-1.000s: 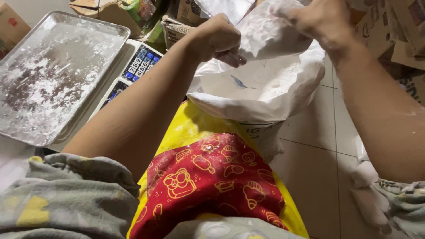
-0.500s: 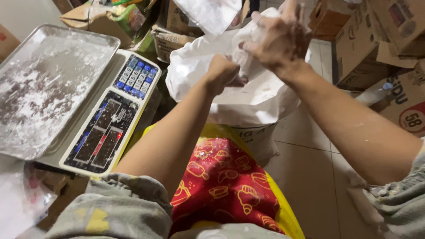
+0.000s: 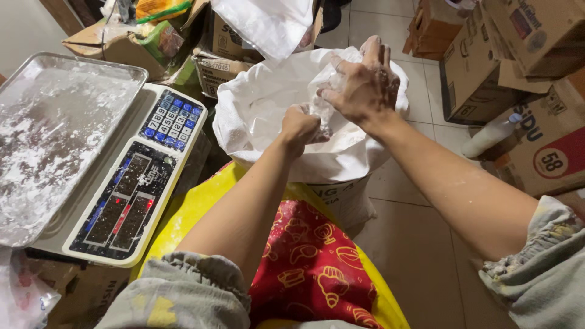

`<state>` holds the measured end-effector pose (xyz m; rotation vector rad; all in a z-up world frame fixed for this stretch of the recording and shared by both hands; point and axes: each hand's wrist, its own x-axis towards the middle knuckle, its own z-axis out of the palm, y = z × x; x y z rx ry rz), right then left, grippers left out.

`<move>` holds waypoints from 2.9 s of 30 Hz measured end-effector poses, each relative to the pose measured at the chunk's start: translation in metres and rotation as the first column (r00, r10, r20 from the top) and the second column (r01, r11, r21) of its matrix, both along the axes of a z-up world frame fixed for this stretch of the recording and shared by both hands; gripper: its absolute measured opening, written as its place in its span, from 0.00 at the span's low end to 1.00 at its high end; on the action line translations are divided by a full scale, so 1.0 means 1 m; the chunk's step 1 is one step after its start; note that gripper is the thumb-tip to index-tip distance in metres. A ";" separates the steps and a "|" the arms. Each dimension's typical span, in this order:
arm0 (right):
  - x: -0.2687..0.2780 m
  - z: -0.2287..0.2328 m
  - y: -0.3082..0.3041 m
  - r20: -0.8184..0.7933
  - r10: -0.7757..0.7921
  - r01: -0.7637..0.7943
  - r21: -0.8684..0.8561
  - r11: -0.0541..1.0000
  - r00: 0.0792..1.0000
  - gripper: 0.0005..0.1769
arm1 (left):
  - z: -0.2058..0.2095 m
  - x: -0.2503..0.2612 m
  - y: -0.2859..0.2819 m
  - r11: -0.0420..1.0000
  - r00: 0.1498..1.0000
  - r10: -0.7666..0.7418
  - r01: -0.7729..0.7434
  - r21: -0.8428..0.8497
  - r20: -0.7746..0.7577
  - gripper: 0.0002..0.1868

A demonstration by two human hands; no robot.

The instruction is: The person scoops white powder from a large sack into small plastic bags, places each bag on a digital scale to check the weight, adjusts the contents as needed, and sets the filled bags aside. The process is repeated multiple times.

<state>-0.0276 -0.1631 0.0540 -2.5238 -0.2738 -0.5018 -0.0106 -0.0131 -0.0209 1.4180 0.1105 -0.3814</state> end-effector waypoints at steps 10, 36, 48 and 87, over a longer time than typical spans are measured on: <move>-0.007 0.022 -0.003 0.225 -0.087 0.145 -0.259 0.955 0.971 0.40 | 0.003 0.010 0.003 0.994 0.993 -0.058 0.067 -0.083 0.107 0.21; -0.009 0.033 0.002 0.424 0.041 0.131 -0.370 0.920 0.904 0.34 | 0.005 0.004 0.020 0.960 0.998 -0.009 0.028 -0.277 0.069 0.32; 0.014 0.028 -0.036 0.052 -0.183 0.188 -0.140 0.972 0.982 0.34 | 0.007 0.010 0.052 0.963 0.994 -0.003 0.032 -0.266 0.108 0.44; 0.007 0.060 0.058 -0.523 0.441 0.319 0.830 0.457 0.730 0.18 | 0.109 0.038 0.114 0.596 0.985 -0.074 -0.081 0.799 0.155 0.07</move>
